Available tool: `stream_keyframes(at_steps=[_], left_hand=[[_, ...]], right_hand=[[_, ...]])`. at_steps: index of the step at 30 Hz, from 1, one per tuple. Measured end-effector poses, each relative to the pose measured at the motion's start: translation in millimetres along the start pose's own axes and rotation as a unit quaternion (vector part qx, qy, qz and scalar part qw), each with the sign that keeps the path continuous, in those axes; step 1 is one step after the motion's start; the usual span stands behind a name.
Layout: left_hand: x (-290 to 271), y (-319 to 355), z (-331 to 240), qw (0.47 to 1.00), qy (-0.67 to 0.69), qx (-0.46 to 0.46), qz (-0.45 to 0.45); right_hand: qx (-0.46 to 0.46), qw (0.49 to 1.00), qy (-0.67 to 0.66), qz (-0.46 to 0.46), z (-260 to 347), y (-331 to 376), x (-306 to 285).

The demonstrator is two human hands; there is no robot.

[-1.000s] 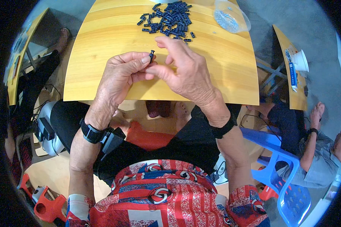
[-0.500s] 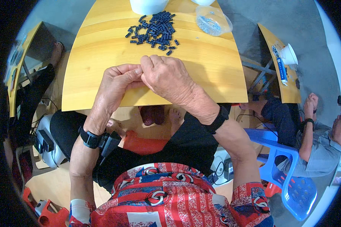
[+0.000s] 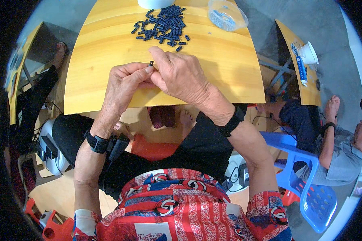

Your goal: Manually assembling small plastic tube components at a work table.

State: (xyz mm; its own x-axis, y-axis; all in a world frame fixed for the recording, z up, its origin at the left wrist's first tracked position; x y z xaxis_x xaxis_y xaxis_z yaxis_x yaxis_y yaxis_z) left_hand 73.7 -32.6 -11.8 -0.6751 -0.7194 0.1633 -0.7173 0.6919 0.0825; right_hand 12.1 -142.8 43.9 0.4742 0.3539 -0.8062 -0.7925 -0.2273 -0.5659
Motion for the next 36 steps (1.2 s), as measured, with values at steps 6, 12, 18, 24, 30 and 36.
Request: stream_keyframes(at_steps=[6,12,18,24,30,36], left_hand=[[3.8,3.1,-5.8,0.993,-0.101,0.054,-0.011],[1.7,6.3,-5.0,0.989,-0.144,0.034,0.012],[3.2,3.6,-4.0,0.990,-0.132,0.031,0.043],[3.0,1.8,-1.1,0.988,-0.144,0.042,0.045],[0.1,-4.7,-0.2,0.978,-0.185,0.051,0.076],[3.5,-2.4,-3.3,0.984,-0.156,0.036,0.079]], right_hand=[[-0.007,0.997,0.027,0.066,-2.6,4.0,1.7],[-0.039,0.997,0.025,0.068,-0.7,2.5,-3.2],[-0.057,0.995,0.025,0.077,0.2,9.2,-1.7],[-0.064,0.986,0.075,0.133,8.1,12.4,1.1],[-0.060,0.987,0.089,0.122,8.6,13.8,-1.6],[-0.077,0.988,0.084,0.106,5.1,13.7,1.3]])
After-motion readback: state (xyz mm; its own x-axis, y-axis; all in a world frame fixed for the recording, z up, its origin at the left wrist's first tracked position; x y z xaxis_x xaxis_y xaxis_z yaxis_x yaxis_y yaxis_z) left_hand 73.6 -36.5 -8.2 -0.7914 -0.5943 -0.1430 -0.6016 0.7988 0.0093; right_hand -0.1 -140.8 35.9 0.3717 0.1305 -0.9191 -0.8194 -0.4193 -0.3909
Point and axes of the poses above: each hand's wrist, its own y-axis away from the middle knuckle, its own x-axis out of the palm, z = x × y, the point moved 5 cm from there along -y, towards the middle knuckle, and after that the axes turned 5 degrees about -y, right-handed, at the moved point
